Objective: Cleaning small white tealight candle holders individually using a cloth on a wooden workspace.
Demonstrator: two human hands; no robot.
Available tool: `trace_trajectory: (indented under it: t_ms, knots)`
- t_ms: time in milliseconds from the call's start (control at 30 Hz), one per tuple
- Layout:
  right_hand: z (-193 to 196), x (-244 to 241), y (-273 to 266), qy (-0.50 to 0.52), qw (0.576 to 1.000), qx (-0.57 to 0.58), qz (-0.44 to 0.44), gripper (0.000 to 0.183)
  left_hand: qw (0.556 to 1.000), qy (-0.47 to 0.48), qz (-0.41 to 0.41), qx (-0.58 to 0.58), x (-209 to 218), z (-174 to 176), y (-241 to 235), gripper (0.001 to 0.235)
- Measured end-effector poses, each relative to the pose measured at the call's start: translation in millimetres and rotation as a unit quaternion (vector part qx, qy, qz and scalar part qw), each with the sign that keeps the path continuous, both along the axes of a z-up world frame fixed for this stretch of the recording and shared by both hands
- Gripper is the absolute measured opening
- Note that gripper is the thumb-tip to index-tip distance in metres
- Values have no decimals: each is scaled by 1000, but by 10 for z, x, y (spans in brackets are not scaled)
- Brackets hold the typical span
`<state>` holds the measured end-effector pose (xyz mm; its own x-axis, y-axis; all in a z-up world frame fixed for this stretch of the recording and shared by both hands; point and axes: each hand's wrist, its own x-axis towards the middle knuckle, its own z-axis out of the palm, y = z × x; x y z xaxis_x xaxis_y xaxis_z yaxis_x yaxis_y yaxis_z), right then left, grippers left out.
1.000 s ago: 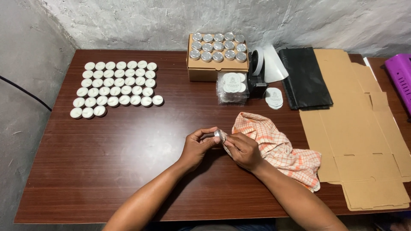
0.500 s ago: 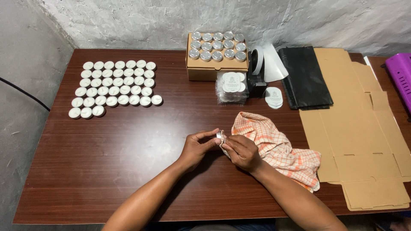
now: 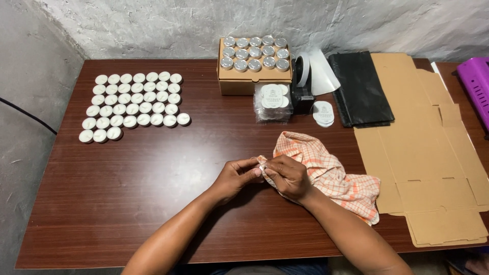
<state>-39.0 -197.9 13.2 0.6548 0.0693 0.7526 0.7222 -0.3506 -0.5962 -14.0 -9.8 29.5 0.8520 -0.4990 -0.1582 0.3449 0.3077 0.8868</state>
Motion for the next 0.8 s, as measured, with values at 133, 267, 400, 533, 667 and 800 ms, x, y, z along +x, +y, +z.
trace_trajectory:
  t_ms: [133, 267, 400, 533, 667, 800]
  knots:
    - [-218, 52, -79, 20, 1000, 14, -15, 13, 999, 23, -6, -39, 24, -20, 26, 53]
    - [-192, 44, -95, 44, 999, 6, -22, 15, 998, 21, 9, -62, 66, -98, 42, 59]
    - [-185, 28, -92, 29, 998, -39, -51, 12, 998, 12, 49, -32, 60, -95, 15, 53]
    - [-201, 29, -78, 10, 997, -56, -46, 9, 996, 9, 81, -24, 86, -148, 13, 54]
    - [-383, 138, -242, 15, 991, -104, -80, 8, 990, -43, 129, 29, 166, -271, 13, 57]
    - [-358, 247, -475, 50, 966, -182, -175, 9, 976, -95, 158, 111, 290, -369, -11, 59]
